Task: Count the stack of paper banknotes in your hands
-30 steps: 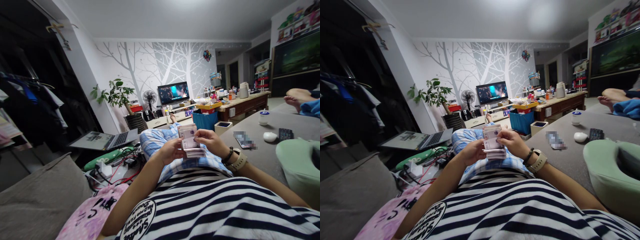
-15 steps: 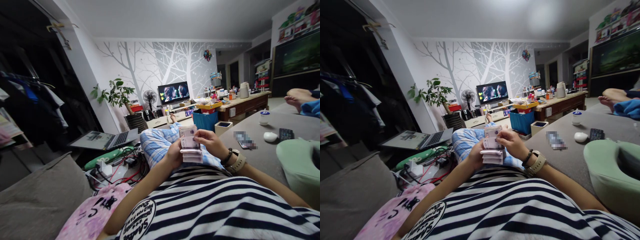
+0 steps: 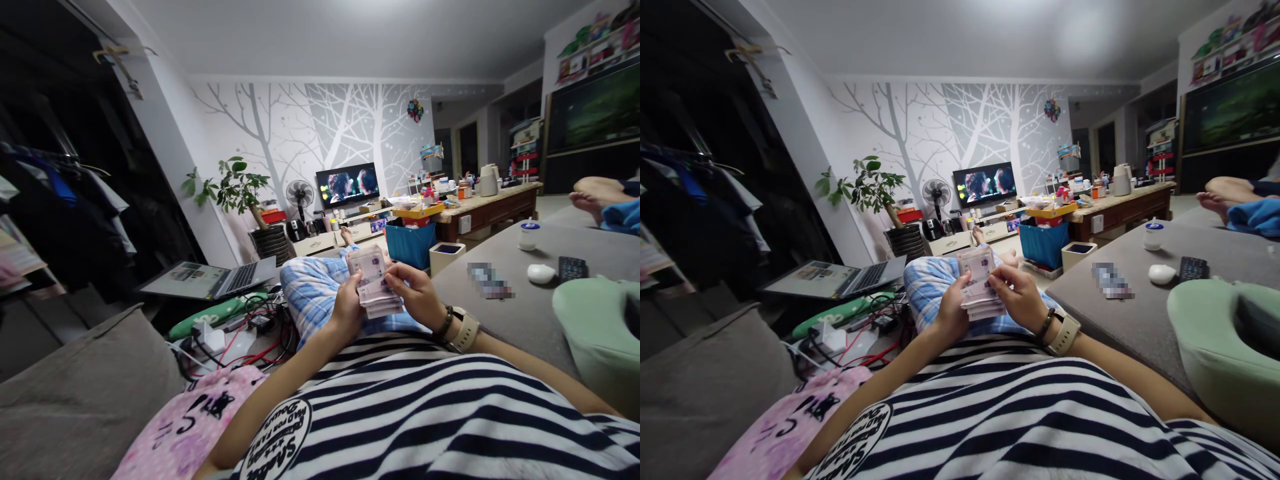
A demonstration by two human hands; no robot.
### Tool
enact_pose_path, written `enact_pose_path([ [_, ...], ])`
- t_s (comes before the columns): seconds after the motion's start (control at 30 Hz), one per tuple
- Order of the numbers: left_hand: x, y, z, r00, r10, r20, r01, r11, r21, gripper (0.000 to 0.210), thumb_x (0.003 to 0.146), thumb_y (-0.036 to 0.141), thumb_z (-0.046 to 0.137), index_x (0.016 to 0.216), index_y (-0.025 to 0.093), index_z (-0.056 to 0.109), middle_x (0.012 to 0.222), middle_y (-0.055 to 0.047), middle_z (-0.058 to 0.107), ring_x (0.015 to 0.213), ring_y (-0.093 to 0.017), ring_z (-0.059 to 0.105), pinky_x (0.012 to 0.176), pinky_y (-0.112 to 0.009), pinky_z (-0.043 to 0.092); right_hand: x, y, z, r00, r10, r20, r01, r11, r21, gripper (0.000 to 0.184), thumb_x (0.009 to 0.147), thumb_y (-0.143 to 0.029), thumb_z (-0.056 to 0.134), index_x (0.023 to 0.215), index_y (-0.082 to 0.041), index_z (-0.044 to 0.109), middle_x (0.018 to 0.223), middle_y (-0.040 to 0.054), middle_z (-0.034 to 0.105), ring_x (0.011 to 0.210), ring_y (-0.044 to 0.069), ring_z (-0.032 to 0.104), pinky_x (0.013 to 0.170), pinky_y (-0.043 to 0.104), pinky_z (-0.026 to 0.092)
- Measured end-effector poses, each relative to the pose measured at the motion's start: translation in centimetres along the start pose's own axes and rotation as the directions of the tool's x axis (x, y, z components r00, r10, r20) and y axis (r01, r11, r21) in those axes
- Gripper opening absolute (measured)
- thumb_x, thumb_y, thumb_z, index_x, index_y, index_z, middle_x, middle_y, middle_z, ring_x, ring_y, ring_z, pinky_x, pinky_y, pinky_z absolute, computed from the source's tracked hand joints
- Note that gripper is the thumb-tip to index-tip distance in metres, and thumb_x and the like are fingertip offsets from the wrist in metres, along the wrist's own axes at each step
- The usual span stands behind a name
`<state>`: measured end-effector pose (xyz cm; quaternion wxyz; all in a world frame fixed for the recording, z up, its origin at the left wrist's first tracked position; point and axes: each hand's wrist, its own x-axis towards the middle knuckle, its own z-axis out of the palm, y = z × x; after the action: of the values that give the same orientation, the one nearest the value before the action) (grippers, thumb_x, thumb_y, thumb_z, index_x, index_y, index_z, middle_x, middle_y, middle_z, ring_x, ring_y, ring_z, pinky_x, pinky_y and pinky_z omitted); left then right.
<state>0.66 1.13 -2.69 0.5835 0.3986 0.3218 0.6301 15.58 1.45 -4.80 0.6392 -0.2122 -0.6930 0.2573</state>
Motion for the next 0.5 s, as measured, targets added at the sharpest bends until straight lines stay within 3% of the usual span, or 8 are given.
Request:
enact_pose_path([
  [0.13,-0.25,-0.59,0.18,0.996,0.068,-0.050,-0.067,0.997,0.024,0.021,0.090,0.025,0.054,0.081,0.012,0.068,0.065,-0.007,0.071,0.073,-0.024,0.073,0.074,-0.033,0.059,0.09,0.52,0.15,0.999,0.034,-0.009,-0.033,0.998,0.052,0.039,0.091,-0.056,0.064,0.074,-0.021,0.063,0.067,0.0002,0.056,0.064,0.016,0.046,0.062,0.030,0.036],
  [0.33,-0.62,-0.28,0.44,0.984,0.160,-0.083,-0.159,0.987,0.027,0.014,0.082,0.025,0.065,0.072,0.015,0.067,0.056,-0.002,0.066,0.054,-0.018,0.062,0.057,-0.028,0.052,0.51,0.68,0.34,0.995,0.090,0.044,-0.096,0.980,0.172,0.044,0.082,-0.061,0.071,0.067,-0.021,0.060,0.063,-0.0009,0.052,0.062,0.015,0.044,0.059,0.030,0.036],
  [0.5,-0.23,-0.47,-0.07,0.986,0.160,-0.037,-0.161,0.987,-0.006,0.019,0.073,0.032,0.074,0.076,0.013,0.068,0.065,-0.005,0.071,0.064,-0.023,0.070,0.066,-0.032,0.056,0.56,0.60,0.50,0.994,0.106,0.024,-0.108,0.975,0.196,0.046,0.079,-0.064,0.072,0.067,-0.021,0.060,0.063,-0.0007,0.052,0.062,0.015,0.044,0.058,0.030,0.037],
])
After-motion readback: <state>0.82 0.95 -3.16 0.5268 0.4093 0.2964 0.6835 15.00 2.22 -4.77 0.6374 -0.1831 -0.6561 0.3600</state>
